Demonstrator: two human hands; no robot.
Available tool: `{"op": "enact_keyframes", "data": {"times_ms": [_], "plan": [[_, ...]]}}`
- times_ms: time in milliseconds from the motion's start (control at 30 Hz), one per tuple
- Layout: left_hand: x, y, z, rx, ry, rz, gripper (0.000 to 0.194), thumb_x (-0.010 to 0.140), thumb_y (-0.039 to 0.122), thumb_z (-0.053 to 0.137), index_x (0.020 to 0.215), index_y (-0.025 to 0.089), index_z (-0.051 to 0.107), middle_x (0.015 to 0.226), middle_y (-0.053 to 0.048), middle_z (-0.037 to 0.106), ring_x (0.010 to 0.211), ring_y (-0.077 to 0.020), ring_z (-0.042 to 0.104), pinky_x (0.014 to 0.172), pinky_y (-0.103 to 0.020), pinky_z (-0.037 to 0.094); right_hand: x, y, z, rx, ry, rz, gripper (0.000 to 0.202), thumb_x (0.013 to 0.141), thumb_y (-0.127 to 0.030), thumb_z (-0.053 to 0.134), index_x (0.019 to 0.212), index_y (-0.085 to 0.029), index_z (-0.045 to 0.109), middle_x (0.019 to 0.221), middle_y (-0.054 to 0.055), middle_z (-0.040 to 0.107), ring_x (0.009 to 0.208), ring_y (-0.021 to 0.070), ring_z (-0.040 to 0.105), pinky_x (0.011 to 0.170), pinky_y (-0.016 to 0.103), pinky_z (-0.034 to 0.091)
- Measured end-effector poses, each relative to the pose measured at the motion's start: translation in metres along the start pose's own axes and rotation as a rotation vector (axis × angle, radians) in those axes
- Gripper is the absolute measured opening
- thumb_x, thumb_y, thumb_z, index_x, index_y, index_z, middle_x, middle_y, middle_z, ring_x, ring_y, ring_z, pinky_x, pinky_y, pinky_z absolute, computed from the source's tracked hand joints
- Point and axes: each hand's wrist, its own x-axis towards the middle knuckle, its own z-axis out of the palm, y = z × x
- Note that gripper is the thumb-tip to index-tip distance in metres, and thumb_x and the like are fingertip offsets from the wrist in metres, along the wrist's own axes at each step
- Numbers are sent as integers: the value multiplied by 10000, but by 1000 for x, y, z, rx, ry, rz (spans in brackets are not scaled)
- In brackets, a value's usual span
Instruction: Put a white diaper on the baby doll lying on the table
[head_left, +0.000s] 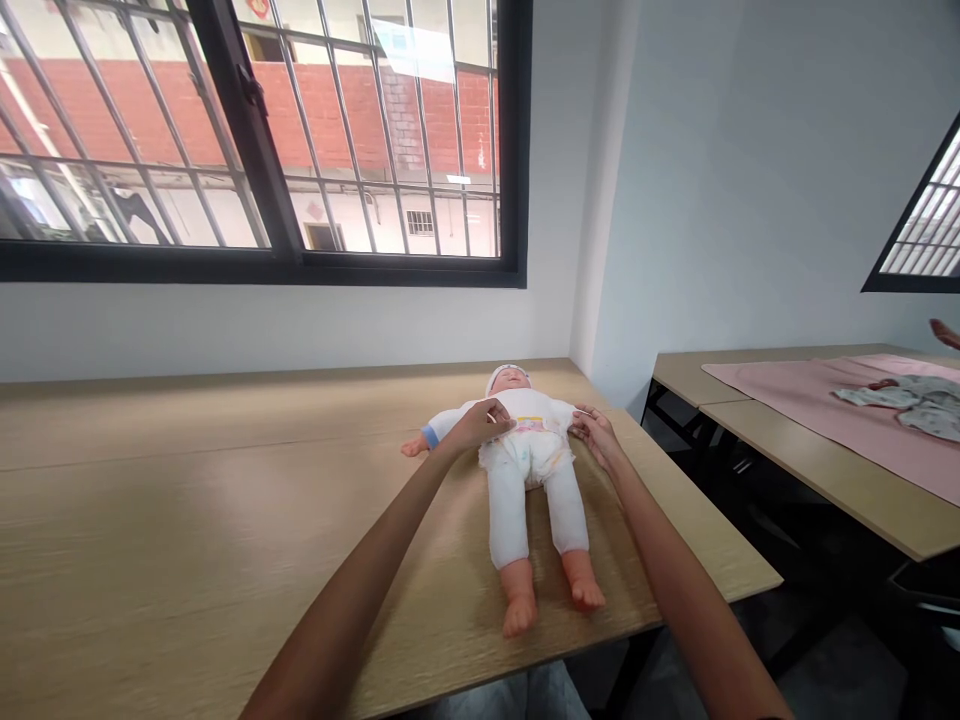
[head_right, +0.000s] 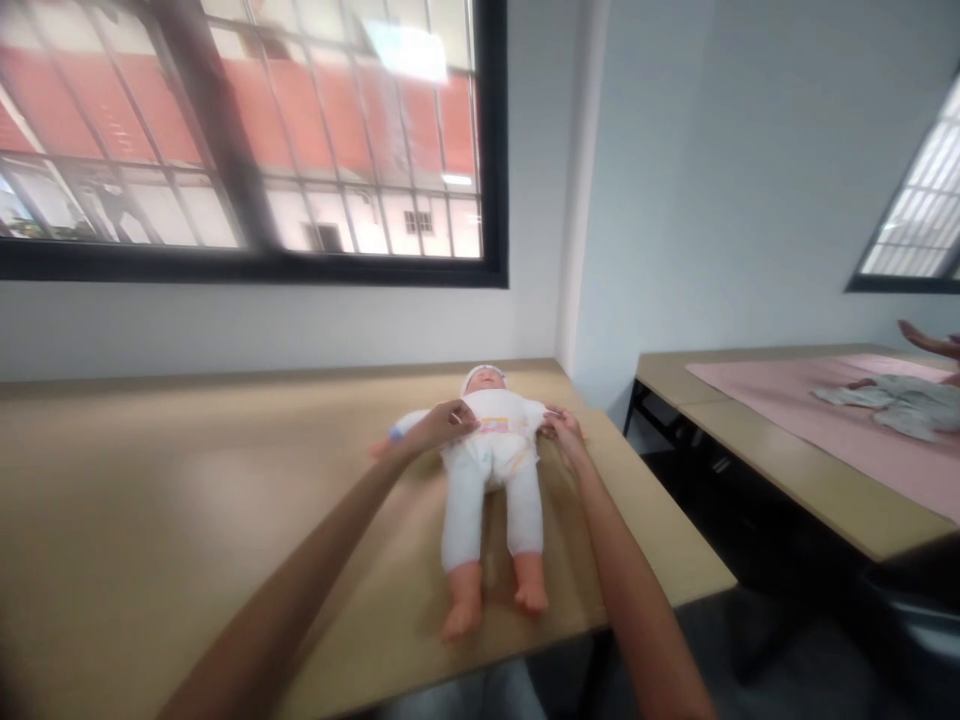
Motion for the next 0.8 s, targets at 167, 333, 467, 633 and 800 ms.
{"op": "enact_keyframes", "data": {"times_ms": [167,333,467,633,800], "plan": [[-5,9,3,4,36,-11,297,685,446,648,738,182,522,792,-14,575,724,-163,549,650,-277,444,-6,-10,11,-175,-20,-130,400,563,-329,799,898,-199,623,838,6,613,740,119,583,648,226,483],[-6,9,6,-14,48,23,266,687,416,621,729,181,504,750,2,540,687,-141,517,630,-259,416,-20,-17,29,-439,-183,-259,497,545,-411,807,946,-176,630,827,-11,527,673,91,467,610,213,422],[-4,4,5,-32,38,21,283,672,435,622,723,179,511,739,1,549,675,-138,521,606,-245,405,-24,-13,34,-493,-199,-261,507,559,-472,785,932,-169,622,786,-21,513,607,80,425,579,218,395],[5,-23,-1,33,59,-121,407,780,564,444,634,186,486,622,-25,569,553,-155,527,575,-282,419,-11,-2,22,-524,-74,-280,506,678,-671,574,728,-168,595,699,24,594,653,148,528,650,272,443],[8,-43,2,219,95,-230,607,848,595,248,617,160,603,649,-128,670,727,-284,648,747,-368,456,-11,11,12,-782,-87,-208,595,789,-703,359,589,-179,561,642,65,637,709,222,603,747,352,470]]}}
